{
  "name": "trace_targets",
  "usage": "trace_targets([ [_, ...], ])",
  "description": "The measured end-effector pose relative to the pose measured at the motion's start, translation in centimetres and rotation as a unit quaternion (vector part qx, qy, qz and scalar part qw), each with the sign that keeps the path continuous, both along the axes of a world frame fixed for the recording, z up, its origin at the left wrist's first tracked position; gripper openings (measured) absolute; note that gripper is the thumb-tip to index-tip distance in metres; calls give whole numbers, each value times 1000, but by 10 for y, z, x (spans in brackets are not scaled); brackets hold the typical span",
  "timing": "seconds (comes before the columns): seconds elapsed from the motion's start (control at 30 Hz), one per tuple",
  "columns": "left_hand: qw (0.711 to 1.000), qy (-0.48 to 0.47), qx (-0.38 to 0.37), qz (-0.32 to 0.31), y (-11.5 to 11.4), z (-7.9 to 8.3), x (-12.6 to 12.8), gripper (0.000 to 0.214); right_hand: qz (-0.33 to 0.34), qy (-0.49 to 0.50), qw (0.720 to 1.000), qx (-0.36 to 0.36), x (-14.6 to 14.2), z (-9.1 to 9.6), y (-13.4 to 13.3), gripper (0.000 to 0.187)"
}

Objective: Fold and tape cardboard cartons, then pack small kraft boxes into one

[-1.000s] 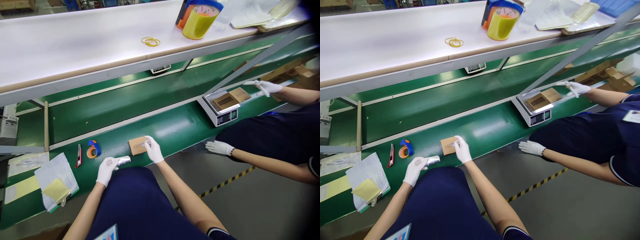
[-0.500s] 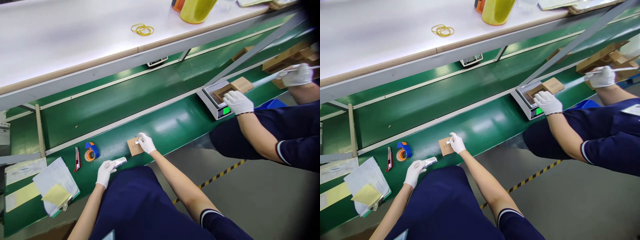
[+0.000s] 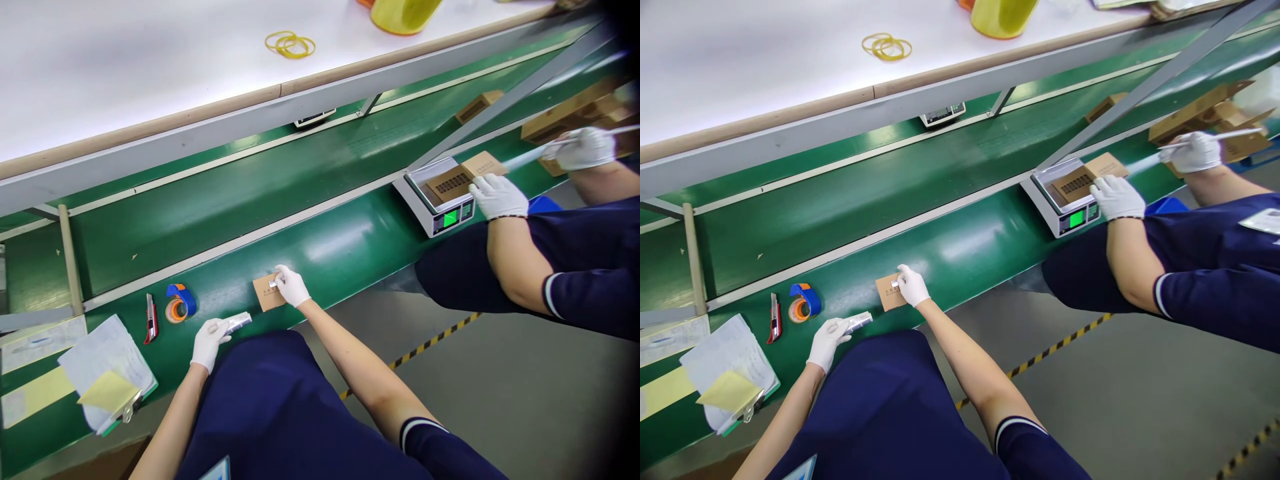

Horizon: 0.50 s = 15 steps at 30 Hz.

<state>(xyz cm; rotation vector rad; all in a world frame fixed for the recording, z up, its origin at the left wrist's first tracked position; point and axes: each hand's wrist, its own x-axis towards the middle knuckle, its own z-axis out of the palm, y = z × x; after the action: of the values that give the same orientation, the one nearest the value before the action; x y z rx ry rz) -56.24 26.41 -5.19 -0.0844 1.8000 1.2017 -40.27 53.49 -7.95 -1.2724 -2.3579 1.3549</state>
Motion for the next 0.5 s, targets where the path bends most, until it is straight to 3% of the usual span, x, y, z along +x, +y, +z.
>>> trace_targets([
  [0.3, 1000, 15, 0, -2, -9, -17, -6, 50, 28, -85, 992, 86, -13, 13, -17, 47],
  [0.5, 999, 36, -1, 14, -12, -42, -26, 51, -111, -134, 978, 118, 5, 17, -9, 77],
])
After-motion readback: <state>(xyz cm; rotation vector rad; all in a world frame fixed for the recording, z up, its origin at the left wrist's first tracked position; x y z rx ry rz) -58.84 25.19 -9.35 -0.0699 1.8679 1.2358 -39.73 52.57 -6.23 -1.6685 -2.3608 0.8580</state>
